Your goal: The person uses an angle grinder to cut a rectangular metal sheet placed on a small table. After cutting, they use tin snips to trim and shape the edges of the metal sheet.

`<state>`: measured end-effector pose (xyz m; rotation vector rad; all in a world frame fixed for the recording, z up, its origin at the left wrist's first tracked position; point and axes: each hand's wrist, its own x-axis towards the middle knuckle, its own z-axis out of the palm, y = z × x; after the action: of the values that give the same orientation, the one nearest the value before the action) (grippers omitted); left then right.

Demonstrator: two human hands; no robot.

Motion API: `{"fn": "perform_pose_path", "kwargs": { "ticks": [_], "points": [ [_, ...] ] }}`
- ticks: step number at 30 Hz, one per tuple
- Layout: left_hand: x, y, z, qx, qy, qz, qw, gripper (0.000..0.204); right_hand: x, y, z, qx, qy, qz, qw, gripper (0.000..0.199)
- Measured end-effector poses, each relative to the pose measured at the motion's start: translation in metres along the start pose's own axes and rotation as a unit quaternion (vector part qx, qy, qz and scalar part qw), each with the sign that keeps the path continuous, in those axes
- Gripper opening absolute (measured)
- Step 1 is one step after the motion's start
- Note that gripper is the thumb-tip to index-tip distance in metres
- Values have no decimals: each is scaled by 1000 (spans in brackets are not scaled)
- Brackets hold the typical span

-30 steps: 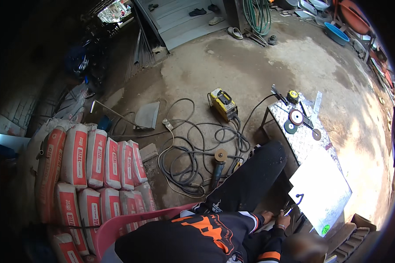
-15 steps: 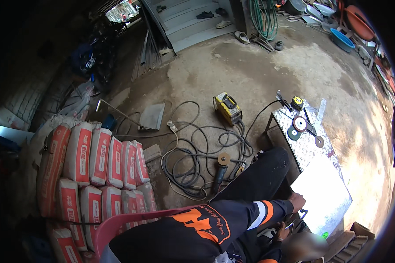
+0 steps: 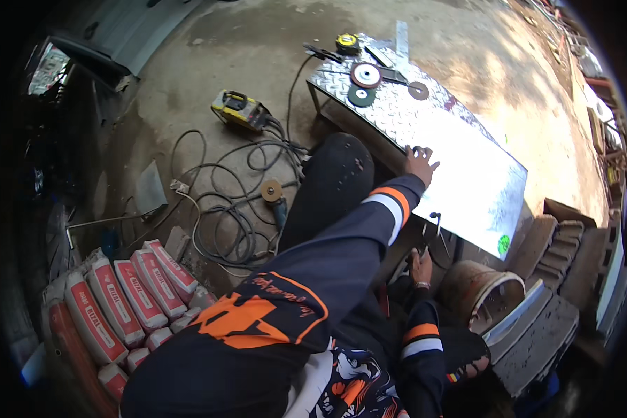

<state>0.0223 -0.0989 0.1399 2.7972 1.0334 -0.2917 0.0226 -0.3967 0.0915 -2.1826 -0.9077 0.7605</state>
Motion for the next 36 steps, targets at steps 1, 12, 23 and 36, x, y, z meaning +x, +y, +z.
{"fn": "perform_pose_path", "kwargs": {
  "ticks": [1, 12, 23, 36],
  "points": [
    [2, 3, -9, 1, -18, 23, 1000, 85, 2, -3, -6, 33, -19, 46, 998, 30],
    [8, 0, -49, 16, -134, 67, 989, 112, 1, -31, 0, 11, 23, 102, 994, 32],
    [9, 14, -51, 23, -154, 54, 986, 110, 12, -19, 13, 68, 40, 173, 982, 30],
    [9, 23, -33, -5, -179, 5, 984, 114, 1, -65, 2, 5, 80, 146, 986, 29]
  ]
}}
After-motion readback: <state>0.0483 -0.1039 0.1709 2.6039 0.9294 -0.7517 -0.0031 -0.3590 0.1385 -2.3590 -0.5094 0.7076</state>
